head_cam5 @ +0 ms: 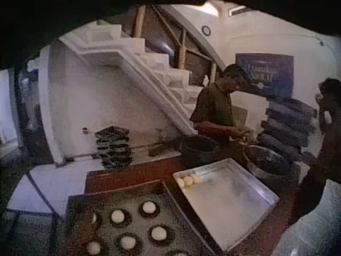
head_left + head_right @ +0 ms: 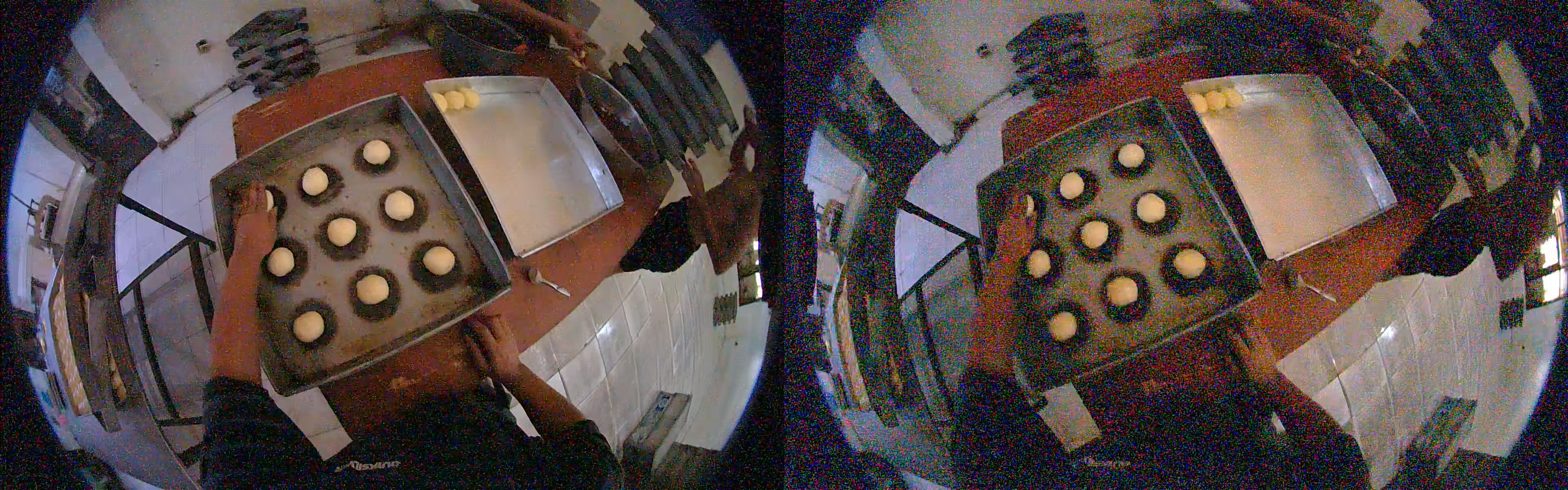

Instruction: The person fills small dough balls with a dark paste using a spoon and places them into a muffin tin. They repeat this process for multiple dough balls, working alongside another person in a bakery setting.

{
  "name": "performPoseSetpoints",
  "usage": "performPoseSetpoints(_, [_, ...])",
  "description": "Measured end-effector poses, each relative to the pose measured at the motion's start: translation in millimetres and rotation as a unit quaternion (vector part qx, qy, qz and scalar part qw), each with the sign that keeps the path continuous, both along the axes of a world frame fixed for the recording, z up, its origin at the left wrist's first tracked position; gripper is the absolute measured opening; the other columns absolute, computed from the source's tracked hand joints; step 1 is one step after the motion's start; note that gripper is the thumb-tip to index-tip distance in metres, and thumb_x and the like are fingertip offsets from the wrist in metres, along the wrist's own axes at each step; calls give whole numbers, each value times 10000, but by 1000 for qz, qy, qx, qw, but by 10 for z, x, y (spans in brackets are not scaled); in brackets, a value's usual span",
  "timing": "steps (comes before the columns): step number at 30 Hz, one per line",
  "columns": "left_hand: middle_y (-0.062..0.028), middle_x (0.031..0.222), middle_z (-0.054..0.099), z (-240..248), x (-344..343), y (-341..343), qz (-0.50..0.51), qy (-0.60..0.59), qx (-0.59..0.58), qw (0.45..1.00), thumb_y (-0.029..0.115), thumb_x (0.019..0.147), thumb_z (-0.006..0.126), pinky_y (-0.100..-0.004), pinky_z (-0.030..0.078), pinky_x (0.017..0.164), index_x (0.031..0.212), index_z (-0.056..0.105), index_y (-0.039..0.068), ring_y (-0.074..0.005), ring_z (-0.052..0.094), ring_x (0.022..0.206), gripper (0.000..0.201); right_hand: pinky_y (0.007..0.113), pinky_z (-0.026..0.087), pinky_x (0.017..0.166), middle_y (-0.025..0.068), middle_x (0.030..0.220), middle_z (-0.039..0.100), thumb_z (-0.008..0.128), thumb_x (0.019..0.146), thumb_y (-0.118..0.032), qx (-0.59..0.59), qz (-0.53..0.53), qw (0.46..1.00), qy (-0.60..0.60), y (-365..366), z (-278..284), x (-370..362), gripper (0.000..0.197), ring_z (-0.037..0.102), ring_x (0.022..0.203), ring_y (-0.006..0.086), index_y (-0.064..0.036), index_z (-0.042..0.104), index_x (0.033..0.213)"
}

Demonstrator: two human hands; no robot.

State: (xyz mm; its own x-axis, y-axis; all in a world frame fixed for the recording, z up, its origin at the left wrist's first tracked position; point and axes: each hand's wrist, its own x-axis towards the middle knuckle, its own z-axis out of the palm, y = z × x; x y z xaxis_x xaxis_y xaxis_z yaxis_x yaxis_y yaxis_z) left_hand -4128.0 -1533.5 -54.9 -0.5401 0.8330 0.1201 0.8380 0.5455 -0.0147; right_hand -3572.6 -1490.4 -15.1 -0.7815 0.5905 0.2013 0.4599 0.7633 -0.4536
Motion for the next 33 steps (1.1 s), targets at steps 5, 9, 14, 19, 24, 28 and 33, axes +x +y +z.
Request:
performPoseSetpoints(5, [-207, 1629, 102, 110, 114, -33, 7, -57, 39, 998, 476, 1002, 469, -588, 284, 1144, 1571, 141, 79, -450, 197, 1467, 768, 493, 481, 845, 206, 1128, 579, 687, 839, -104, -12, -9, 1000, 15, -9, 27, -28, 394, 551, 1011, 409, -28, 588, 1213])
performPoseSetpoints(9, [-240, 1476, 419, 645, 709, -95, 14, 50, 209, 976, 400, 979, 547, -550, 419, 1033, 1441, 466, 130, -449, 441, 1316, 542, 488, 485, 828, 211, 1103, 586, 679, 853, -99, -21, -10, 999, 35, 4, 30, -45, 369, 552, 984, 405, -31, 595, 1206])
performPoseSetpoints(14, [-192, 928, 685, 895, 1744, -342, -112, -293, 188, 931, 231, 945, 603, -473, 506, 855, 954, 693, 32, -398, 639, 934, 218, 494, 487, 802, 219, 1081, 591, 674, 866, -106, -20, -2, 999, 43, 32, 20, -20, 341, 560, 935, 414, -19, 600, 1187])
performPoseSetpoints(19, [-197, 958, 683, 724, 2069, -434, -142, -177, 116, 967, 167, 900, 618, -485, 506, 837, 945, 701, 41, -384, 636, 917, 157, 502, 498, 805, 221, 1034, 616, 673, 861, -89, -54, 2, 996, 66, 69, -33, 41, 311, 589, 931, 424, -27, 617, 1161])
performPoseSetpoints(24, [-180, 920, 681, 667, 2138, -449, -130, -126, 39, 983, 124, 871, 606, -488, 503, 818, 961, 686, 45, -368, 631, 904, 144, 501, 501, 807, 210, 1004, 638, 662, 870, -94, -60, 26, 996, 68, 128, -95, 88, 298, 608, 912, 419, -47, 630, 1162])
performPoseSetpoints(28, [-161, 891, 679, 694, 2283, -471, -94, -70, 17, 993, 102, 869, 587, -483, 503, 801, 936, 676, 49, -362, 636, 902, 124, 504, 495, 769, 204, 964, 638, 643, 888, -101, -73, 65, 990, 104, 168, -156, 99, 276, 605, 885, 410, -41, 635, 1157])
performPoseSetpoints(33, [-155, 921, 691, 746, 2360, -474, -88, -22, 56, 994, 107, 873, 577, -482, 506, 811, 950, 690, 51, -358, 645, 904, 149, 502, 492, 782, 203, 962, 638, 631, 903, -116, -110, 87, 985, 100, 197, -202, 115, 232, 602, 894, 412, -21, 640, 1114])
